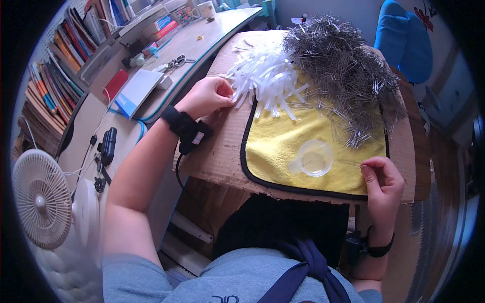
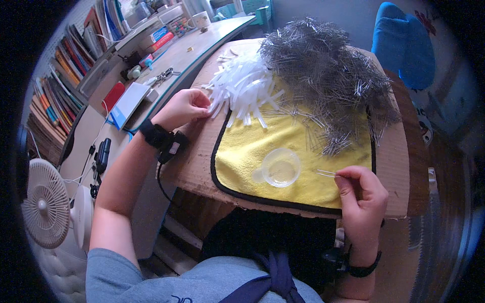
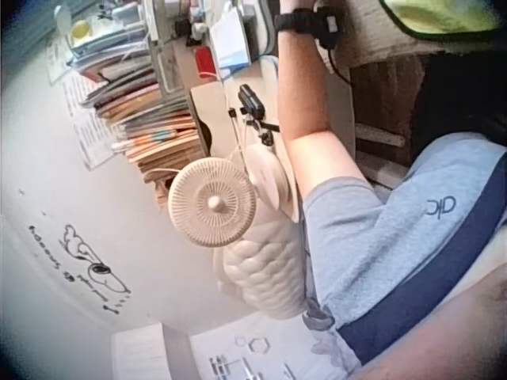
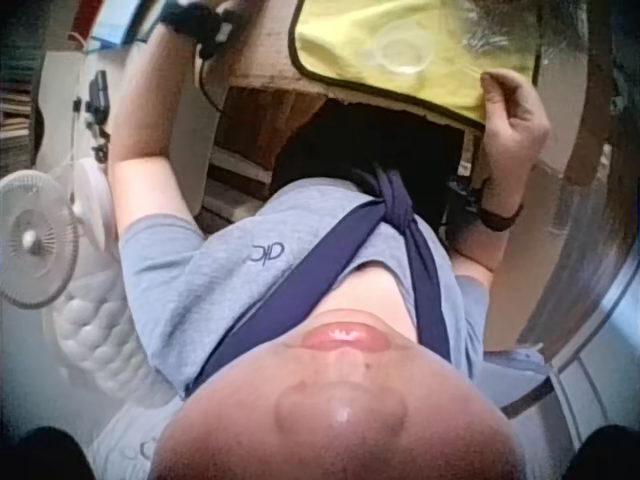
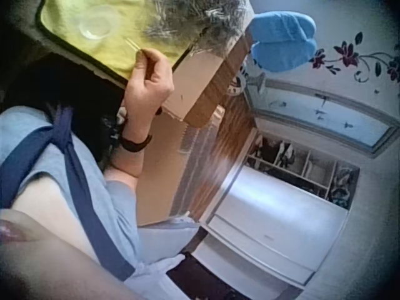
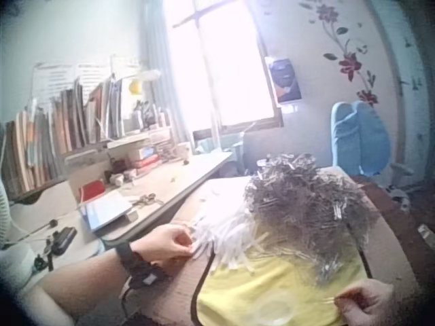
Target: Assembling hair combs by inserting metal pins into a plastic base.
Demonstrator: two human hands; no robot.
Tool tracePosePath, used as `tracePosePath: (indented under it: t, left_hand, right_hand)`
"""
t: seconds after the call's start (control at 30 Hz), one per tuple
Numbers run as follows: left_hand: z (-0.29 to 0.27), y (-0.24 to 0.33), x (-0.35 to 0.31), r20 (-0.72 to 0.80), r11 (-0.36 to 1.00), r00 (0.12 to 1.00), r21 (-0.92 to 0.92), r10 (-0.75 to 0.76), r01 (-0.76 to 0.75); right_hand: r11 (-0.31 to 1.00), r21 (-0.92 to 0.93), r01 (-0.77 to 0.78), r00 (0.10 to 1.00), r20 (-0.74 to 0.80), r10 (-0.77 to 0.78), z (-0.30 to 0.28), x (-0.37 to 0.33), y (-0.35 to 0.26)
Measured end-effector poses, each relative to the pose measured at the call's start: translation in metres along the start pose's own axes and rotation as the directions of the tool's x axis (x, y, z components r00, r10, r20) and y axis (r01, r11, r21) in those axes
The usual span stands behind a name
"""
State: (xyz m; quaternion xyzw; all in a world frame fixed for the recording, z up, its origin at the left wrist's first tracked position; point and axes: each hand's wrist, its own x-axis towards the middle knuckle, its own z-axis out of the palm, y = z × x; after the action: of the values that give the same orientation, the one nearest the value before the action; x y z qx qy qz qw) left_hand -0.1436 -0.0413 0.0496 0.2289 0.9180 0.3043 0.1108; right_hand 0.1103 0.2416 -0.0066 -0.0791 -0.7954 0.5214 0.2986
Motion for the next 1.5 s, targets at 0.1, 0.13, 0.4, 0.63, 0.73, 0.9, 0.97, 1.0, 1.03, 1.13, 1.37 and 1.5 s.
tracePosePath:
  t: [0.1, 0.13, 0.4, 0.63, 0.73, 0.9, 0.97, 1.0, 1.03, 1.13, 1.37, 1.5]
  left_hand:
    - [-0.002, 0.012, -0.014, 0.121, 0.989, 0.993, -0.148, -0.001, 0.019]
    - [-0.003, 0.019, -0.020, 0.131, 0.989, 0.991, -0.149, -0.002, 0.022]
    - [-0.003, 0.029, -0.069, 0.293, 0.780, 0.950, -0.617, 0.106, 0.104]
    - [0.008, 0.032, -0.068, 0.328, 0.766, 0.937, -0.632, 0.124, 0.120]
    - [0.008, 0.031, -0.068, 0.278, 0.793, 0.955, -0.603, 0.100, 0.092]
    - [0.003, 0.027, -0.059, 0.197, 0.867, 0.979, -0.496, 0.051, 0.055]
    - [0.003, 0.030, -0.056, 0.225, 0.872, 0.974, -0.484, 0.038, 0.078]
    - [0.002, 0.032, -0.055, 0.248, 0.873, 0.968, -0.480, 0.036, 0.090]
    - [0.002, 0.035, -0.054, 0.271, 0.874, 0.962, -0.475, 0.035, 0.102]
    - [0.009, 0.042, -0.054, 0.308, 0.933, 0.941, -0.360, 0.140, -0.021]
    - [0.035, 0.058, -0.031, 0.104, 0.930, 0.935, 0.113, 0.339, -0.350]
    - [0.036, 0.064, -0.023, 0.146, 0.879, 0.922, 0.281, 0.359, -0.386]
  right_hand:
    - [1.000, -0.002, 0.009, 1.000, -0.026, -0.009, 0.001, -0.002, 0.002]
    - [1.000, -0.006, -0.001, 1.000, -0.028, 0.001, 0.000, -0.001, 0.003]
    - [1.000, -0.017, -0.010, 1.000, -0.021, 0.009, 0.001, 0.001, 0.002]
    - [1.000, -0.020, -0.022, 0.999, -0.025, 0.022, 0.003, 0.000, 0.000]
    - [1.000, -0.005, -0.030, 1.000, -0.005, 0.029, 0.004, -0.001, -0.001]
    - [0.999, -0.042, 0.009, 1.000, -0.028, -0.010, 0.002, -0.002, 0.003]
    - [1.000, -0.024, -0.006, 1.000, -0.030, 0.005, 0.002, -0.002, 0.003]
    - [1.000, -0.009, -0.018, 0.999, -0.035, 0.017, 0.002, -0.002, 0.003]
    - [1.000, -0.009, -0.021, 0.999, -0.038, 0.021, 0.001, -0.002, 0.002]
    - [1.000, -0.022, -0.005, 0.999, -0.041, 0.004, 0.002, -0.002, 0.002]
    - [1.000, -0.011, -0.004, 0.999, -0.045, 0.004, 0.004, -0.001, 0.002]
    - [1.000, -0.016, 0.015, 0.998, -0.054, -0.016, 0.005, 0.001, 0.003]
